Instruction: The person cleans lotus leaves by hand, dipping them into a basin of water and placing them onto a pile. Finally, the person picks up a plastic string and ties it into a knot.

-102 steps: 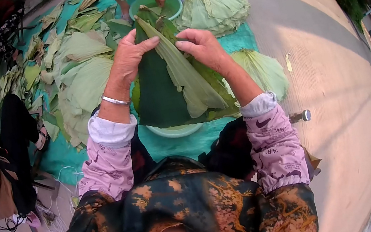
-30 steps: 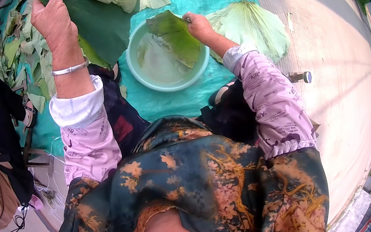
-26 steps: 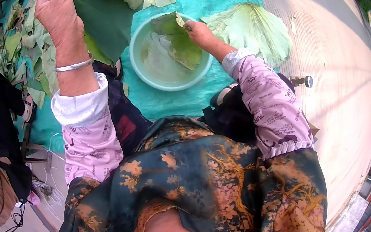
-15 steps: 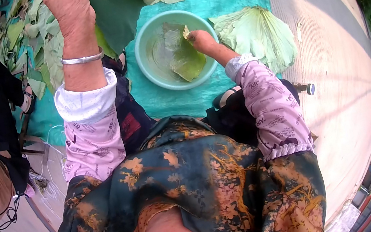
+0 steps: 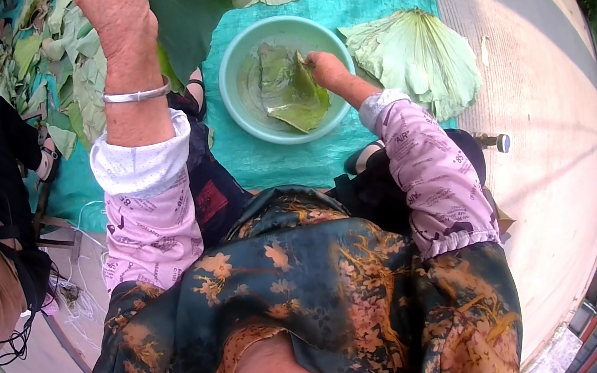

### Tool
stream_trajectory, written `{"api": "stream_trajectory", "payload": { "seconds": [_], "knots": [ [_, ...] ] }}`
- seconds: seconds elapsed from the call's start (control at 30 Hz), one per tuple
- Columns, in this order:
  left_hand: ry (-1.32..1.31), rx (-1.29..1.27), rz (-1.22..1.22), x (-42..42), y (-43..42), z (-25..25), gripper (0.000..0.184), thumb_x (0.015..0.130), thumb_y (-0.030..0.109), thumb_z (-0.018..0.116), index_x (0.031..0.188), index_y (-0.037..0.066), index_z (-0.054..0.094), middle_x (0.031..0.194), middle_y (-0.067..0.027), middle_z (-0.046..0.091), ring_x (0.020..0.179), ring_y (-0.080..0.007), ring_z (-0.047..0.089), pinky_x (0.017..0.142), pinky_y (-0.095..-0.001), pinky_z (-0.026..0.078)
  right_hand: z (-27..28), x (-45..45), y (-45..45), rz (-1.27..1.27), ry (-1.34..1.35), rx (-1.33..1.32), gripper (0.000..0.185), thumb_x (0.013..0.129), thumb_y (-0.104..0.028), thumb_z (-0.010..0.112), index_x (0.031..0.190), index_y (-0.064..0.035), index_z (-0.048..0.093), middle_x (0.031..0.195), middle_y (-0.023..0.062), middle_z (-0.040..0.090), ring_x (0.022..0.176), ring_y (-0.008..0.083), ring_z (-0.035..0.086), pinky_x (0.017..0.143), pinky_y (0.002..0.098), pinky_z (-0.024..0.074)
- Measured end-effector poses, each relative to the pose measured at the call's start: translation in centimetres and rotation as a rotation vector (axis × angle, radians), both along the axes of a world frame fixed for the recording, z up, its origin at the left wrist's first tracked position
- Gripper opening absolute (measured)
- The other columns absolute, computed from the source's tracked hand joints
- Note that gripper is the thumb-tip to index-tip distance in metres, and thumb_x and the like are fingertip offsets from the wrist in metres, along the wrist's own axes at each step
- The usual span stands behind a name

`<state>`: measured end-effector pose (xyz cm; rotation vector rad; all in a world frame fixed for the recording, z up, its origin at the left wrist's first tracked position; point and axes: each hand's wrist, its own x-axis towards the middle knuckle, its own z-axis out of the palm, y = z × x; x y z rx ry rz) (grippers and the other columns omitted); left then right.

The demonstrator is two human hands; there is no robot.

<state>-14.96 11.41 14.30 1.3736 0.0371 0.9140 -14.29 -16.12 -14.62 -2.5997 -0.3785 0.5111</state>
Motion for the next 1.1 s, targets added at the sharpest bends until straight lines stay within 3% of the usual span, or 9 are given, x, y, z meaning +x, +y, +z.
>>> {"api": "stream_trajectory", "payload": {
  "seconds": [0.33, 0.53, 0.67, 0.87, 1.1],
  "knots": [
    [-0.007, -0.004, -0.041, 0.2, -0.2, 0.2, 0.023, 0.078, 0.005, 0.063, 0.098, -0.002, 0.057, 0.087, -0.004, 0.06, 0.075, -0.0112, 0.052, 0.069, -0.025, 0.044, -1.8, 0.1, -0.7, -0.096, -0.065, -0.015, 0.024, 0.075, -0.003, 0.052, 0.099, -0.0031, 0.057, 0.091, 0.0223, 0.06, 0.088, 0.0371, 0.057, 0.077, 0.0411, 0.0448],
    [-0.005, -0.053, -0.098, 0.0, -0.5, 0.3, 0.02, 0.079, 0.006, 0.062, 0.098, -0.001, 0.057, 0.086, -0.0028, 0.06, 0.074, -0.0099, 0.052, 0.068, -0.0241, 0.044, -4.5, 0.4, -2.4, -0.281, -0.01, -0.038, 0.036, 0.068, 0.003, 0.051, 0.103, -0.0035, 0.055, 0.09, 0.0223, 0.061, 0.084, 0.0345, 0.06, 0.075, 0.038, 0.0465],
    [-0.014, -0.1, -0.157, -0.3, -0.7, 0.6, 0.019, 0.08, 0.006, 0.062, 0.097, 0.0, 0.058, 0.085, -0.0016, 0.06, 0.073, -0.0085, 0.053, 0.067, -0.0233, 0.044, -4.3, -0.4, -2.7, -0.322, -0.021, -0.145, 0.018, 0.081, -0.009, 0.044, 0.095, -0.0038, 0.052, 0.096, 0.02, 0.06, 0.092, 0.0364, 0.057, 0.078, 0.0431, 0.0442],
    [-0.023, -0.074, -0.181, -0.3, -0.8, 0.4, 0.017, 0.08, 0.007, 0.062, 0.096, 0.001, 0.059, 0.084, -0.0016, 0.061, 0.069, -0.0085, 0.054, 0.063, -0.0229, 0.044, -4.2, -0.9, -2.9, -0.315, -0.039, -0.352, 0.017, 0.082, -0.011, 0.045, 0.099, -0.0074, 0.047, 0.098, 0.018, 0.059, 0.092, 0.0334, 0.058, 0.077, 0.0437, 0.0457],
    [0.031, -0.14, -0.229, -1.7, -2.3, 1.9, 0.019, 0.081, 0.006, 0.061, 0.099, 0.0, 0.057, 0.086, -0.0036, 0.062, 0.071, -0.0103, 0.057, 0.063, -0.0238, 0.047, -6.7, -0.8, -3.8, -0.258, -0.031, -0.379, 0.016, 0.083, -0.012, 0.043, 0.098, -0.0061, 0.046, 0.092, 0.0172, 0.061, 0.087, 0.0346, 0.06, 0.073, 0.0426, 0.0478]
  ]
}}
